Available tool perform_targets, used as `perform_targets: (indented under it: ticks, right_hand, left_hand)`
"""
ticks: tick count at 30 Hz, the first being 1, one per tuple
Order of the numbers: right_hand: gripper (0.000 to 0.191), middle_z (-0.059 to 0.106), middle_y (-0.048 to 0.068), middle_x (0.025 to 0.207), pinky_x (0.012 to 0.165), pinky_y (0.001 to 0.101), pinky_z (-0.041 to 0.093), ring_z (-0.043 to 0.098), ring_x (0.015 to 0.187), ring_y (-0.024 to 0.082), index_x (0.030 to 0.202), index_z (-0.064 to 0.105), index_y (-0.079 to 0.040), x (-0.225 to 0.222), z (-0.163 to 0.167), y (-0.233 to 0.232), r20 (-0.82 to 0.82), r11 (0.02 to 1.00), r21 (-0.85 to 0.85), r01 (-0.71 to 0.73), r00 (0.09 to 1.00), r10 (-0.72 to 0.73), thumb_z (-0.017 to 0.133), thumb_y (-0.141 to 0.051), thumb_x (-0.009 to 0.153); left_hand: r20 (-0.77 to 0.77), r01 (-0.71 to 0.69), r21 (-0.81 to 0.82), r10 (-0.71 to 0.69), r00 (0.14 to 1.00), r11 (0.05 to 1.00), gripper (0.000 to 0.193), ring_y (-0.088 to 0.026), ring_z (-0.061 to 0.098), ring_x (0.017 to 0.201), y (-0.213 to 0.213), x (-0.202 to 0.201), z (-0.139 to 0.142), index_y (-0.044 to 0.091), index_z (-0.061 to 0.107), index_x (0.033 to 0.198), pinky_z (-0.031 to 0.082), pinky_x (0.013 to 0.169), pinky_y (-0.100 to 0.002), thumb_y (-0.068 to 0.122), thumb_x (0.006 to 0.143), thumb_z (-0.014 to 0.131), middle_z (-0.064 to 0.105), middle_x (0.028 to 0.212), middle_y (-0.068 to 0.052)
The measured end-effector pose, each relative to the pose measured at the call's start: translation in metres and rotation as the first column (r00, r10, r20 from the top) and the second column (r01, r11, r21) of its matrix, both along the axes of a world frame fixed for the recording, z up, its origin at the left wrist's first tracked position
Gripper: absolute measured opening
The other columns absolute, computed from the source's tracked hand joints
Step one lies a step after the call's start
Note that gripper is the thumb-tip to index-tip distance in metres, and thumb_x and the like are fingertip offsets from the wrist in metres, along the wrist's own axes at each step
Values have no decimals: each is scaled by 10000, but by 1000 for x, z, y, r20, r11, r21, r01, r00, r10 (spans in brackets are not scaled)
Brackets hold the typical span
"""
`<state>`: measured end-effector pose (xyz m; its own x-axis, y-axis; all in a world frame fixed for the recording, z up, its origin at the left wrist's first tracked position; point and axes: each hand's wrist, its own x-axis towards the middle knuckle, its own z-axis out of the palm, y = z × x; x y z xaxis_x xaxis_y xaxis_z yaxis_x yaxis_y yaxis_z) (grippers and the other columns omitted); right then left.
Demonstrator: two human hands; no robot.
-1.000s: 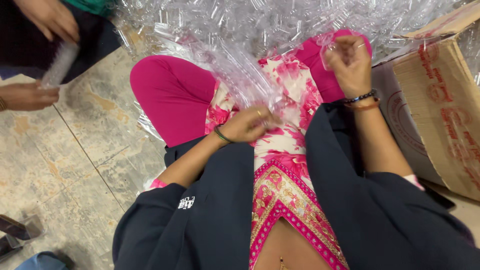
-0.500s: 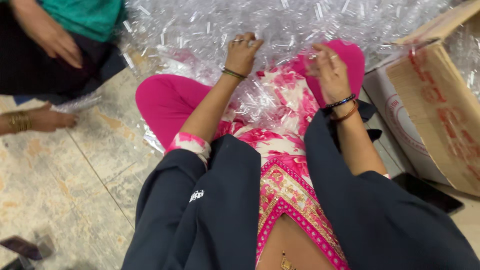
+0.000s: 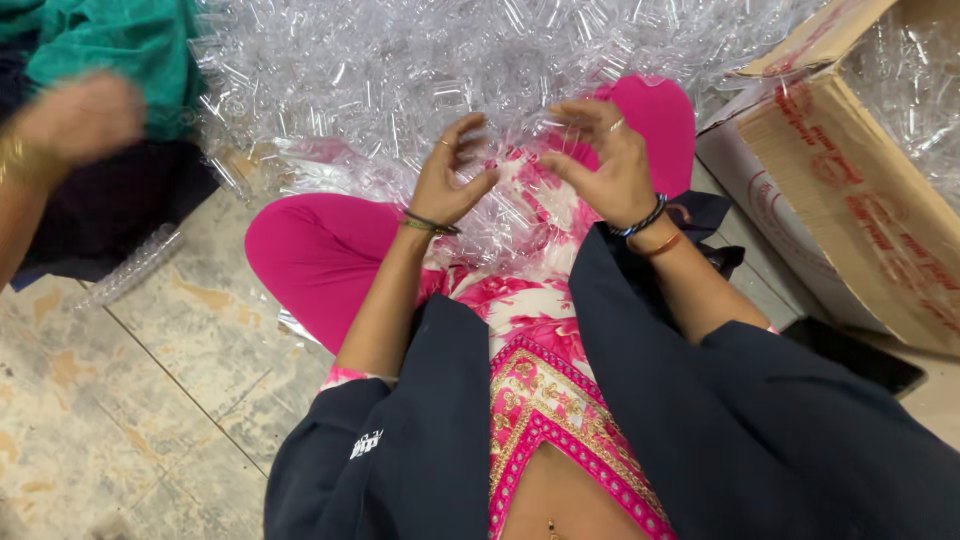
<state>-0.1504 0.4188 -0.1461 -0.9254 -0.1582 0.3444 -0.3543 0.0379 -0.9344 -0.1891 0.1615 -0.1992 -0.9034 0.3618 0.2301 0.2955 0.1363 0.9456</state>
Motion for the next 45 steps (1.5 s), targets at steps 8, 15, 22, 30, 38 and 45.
perform_targets:
  ticks: [8,15,22,30,38,45]
  right_hand:
    - [549,599,202,1430,1162,406,528,621,1335,283,1429,509,-21,21,20,-9,-189,983,185,-24,980,59,799,27,966]
    - [504,674,161,1278,962,356,610,714,1109,224,1486,469,-42,31,-4,-11,355,828,-532,-179,840,410,664,30,1027]
    - [502,649,150,1226,890,317,607,712,1050,211,1368,496,-42,55,-34,-49,-85,994,98,-48,995,56,787,-92,962]
    - [380,645,185,1185,921,444,550,654,1089,367,1284,610,-5,25,-35,-30,-323,852,523,-9,923,209,743,-137,953]
    - [427,616,138,1243,902,443,475,597,1085,292,1337,671,-96,-48,-63,-4,-461,358,876,324,782,419,618,-121,914]
    - [247,635,121,1114,887,495,487,611,1075,332,1211,659,-122,-62,-64,-25,-451,247,882,402,873,186,653,-134,964]
  left_hand:
    - [408,-127,461,-82,909,878,472,-124,633,1103,34,47,30,8,546,1444,567,958,-314,140,1023,714,629,1310,-52]
    - [334,-204,576,-1,943,792,427,-163,585,1296,49,73,35,15,580,1431,500,1113,-320,112,1041,722,634,1404,-87]
    - [496,-342,772,-170,852,536,260,-218,652,1137,62,82,-9,68,600,1265,555,1000,-429,170,1035,666,667,1297,-114]
    - [737,-660,637,-65,673,398,278,-219,699,921,1,87,-67,42,658,1027,588,833,-364,315,1058,614,724,1009,-119]
    - [649,-308,465,-83,756,830,176,-195,702,926,-73,90,-1,67,646,974,589,880,-374,223,1007,722,717,953,-73]
    - [679,-315,343,-2,734,885,333,-211,725,1027,-55,87,16,22,692,1208,593,894,-347,244,961,708,758,1099,-110]
